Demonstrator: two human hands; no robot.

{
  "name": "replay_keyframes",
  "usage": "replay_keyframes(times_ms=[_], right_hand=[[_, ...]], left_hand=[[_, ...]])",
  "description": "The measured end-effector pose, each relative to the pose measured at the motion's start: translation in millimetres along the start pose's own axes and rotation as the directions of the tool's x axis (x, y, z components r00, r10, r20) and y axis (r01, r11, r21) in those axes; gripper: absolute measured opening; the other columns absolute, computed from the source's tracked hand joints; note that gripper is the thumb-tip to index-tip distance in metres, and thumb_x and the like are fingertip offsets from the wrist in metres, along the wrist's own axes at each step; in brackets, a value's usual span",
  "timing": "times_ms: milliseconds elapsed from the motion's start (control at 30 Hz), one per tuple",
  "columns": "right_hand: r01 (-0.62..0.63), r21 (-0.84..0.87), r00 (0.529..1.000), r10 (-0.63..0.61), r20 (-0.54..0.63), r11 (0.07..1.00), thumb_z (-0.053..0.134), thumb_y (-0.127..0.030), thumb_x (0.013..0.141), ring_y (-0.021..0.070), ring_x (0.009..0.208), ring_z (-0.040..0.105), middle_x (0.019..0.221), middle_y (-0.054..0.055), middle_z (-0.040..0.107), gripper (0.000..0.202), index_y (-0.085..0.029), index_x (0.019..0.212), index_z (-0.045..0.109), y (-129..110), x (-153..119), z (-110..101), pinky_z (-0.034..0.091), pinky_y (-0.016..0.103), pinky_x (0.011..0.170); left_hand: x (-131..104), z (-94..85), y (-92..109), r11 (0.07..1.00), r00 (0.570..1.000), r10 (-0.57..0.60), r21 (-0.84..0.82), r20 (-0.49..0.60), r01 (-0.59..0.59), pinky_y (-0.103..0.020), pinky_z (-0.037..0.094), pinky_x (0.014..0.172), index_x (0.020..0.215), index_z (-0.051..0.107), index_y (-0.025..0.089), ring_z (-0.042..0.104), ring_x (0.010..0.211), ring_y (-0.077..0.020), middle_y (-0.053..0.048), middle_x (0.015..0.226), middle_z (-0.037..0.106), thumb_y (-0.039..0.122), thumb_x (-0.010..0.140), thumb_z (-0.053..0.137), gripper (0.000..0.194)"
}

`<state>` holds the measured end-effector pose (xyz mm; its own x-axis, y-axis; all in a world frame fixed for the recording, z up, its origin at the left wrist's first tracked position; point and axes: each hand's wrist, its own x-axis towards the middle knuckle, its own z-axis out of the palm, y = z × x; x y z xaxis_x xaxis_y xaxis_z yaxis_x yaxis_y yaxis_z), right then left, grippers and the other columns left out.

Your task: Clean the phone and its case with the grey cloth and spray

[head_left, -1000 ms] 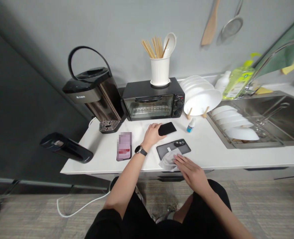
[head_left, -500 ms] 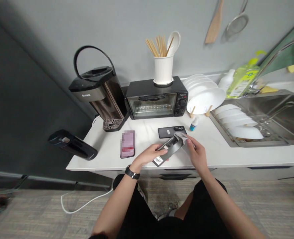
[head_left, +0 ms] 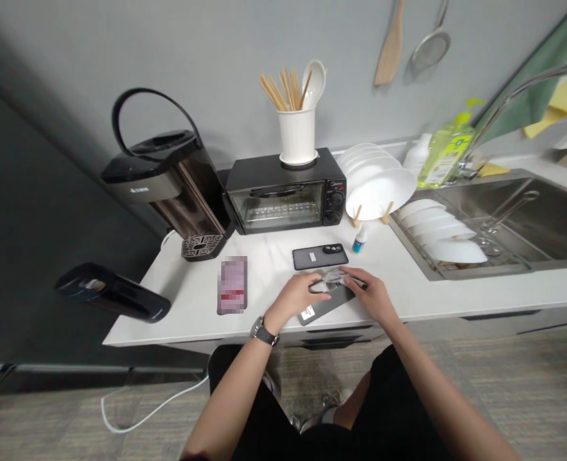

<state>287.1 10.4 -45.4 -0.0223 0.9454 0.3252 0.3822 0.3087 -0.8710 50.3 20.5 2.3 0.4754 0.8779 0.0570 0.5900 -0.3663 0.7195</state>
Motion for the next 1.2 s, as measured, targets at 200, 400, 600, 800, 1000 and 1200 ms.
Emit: replay_keyframes(times_ms=[200, 400, 600, 800, 1000, 1200], right_hand=[[0.019, -0.080, 0.999, -0.023, -0.048, 0.997, 0.059, -0.045, 0.099, 0.0297, 0.113, 0.073, 0.121, 0.010, 0.078, 0.034, -0.025, 0.119, 0.079, -2, -4, 7, 0.058, 0.048, 0.103], [0.083, -0.247, 0.995, -0.092, -0.024, 0.966, 0.050, -0.037, 0.105, 0.0279, 0.113, 0.073, 0.125, 0.008, 0.076, 0.034, -0.026, 0.124, 0.076, -15, -11, 12, 0.059, 0.044, 0.100], [0.124, -0.470, 0.985, -0.164, -0.045, 0.874, 0.045, -0.033, 0.107, 0.0297, 0.115, 0.072, 0.131, 0.008, 0.073, 0.037, -0.027, 0.128, 0.075, -22, -21, 19, 0.060, 0.046, 0.099], [0.155, -0.616, 0.984, -0.176, 0.028, 0.772, 0.042, -0.031, 0.109, 0.0276, 0.118, 0.070, 0.136, 0.007, 0.071, 0.040, -0.027, 0.135, 0.071, -22, -23, 17, 0.061, 0.042, 0.096], [0.271, -0.716, 0.962, -0.206, 0.179, 0.644, 0.040, -0.033, 0.110, 0.0345, 0.153, 0.042, 0.164, 0.012, 0.048, 0.056, -0.016, 0.163, 0.039, -42, -52, 41, 0.039, 0.059, 0.122], [0.347, -0.661, 0.938, -0.232, 0.258, 0.666, 0.048, -0.041, 0.108, 0.0354, 0.156, 0.038, 0.166, 0.016, 0.043, 0.067, -0.012, 0.166, 0.032, -57, -62, 64, 0.038, 0.056, 0.125]], left_hand=[[-26, 8.8, 8, 0.960, 0.992, 0.061, 0.280, -0.114, -0.027, -0.041, 0.054, 0.107, 0.150, 0.055, 0.030, 0.065, 0.121, -0.0293, -0.007, 0.135, 0.066, 0.044, 0.086, 0.083, 0.072], [-39, 15.9, 6, 0.952, 0.978, 0.120, 0.298, -0.172, -0.065, -0.049, 0.049, 0.116, 0.160, 0.042, 0.025, 0.055, 0.130, -0.0328, -0.011, 0.136, 0.064, 0.042, 0.086, 0.084, 0.086], [-37, 25.0, 4, 0.960, 0.973, 0.113, 0.274, -0.201, -0.055, -0.049, 0.050, 0.114, 0.161, 0.039, 0.024, 0.056, 0.131, -0.0333, -0.012, 0.134, 0.066, 0.043, 0.088, 0.082, 0.086], [-72, 12.2, -9, 0.974, 0.974, 0.084, 0.225, -0.210, -0.036, -0.052, 0.045, 0.120, 0.166, 0.026, 0.028, 0.049, 0.142, -0.0339, -0.013, 0.152, 0.055, 0.044, 0.080, 0.089, 0.108], [-96, 5.2, -18, 0.994, 0.972, -0.004, 0.110, -0.235, 0.030, -0.052, 0.046, 0.120, 0.168, 0.016, 0.035, 0.053, 0.142, -0.0307, -0.009, 0.150, 0.060, 0.028, 0.079, 0.091, 0.116], [-92, 4.8, -15, 0.996, 0.968, -0.070, 0.028, -0.243, 0.079, -0.050, 0.046, 0.119, 0.168, 0.016, 0.035, 0.057, 0.139, -0.0295, -0.007, 0.146, 0.064, 0.025, 0.078, 0.091, 0.118]])
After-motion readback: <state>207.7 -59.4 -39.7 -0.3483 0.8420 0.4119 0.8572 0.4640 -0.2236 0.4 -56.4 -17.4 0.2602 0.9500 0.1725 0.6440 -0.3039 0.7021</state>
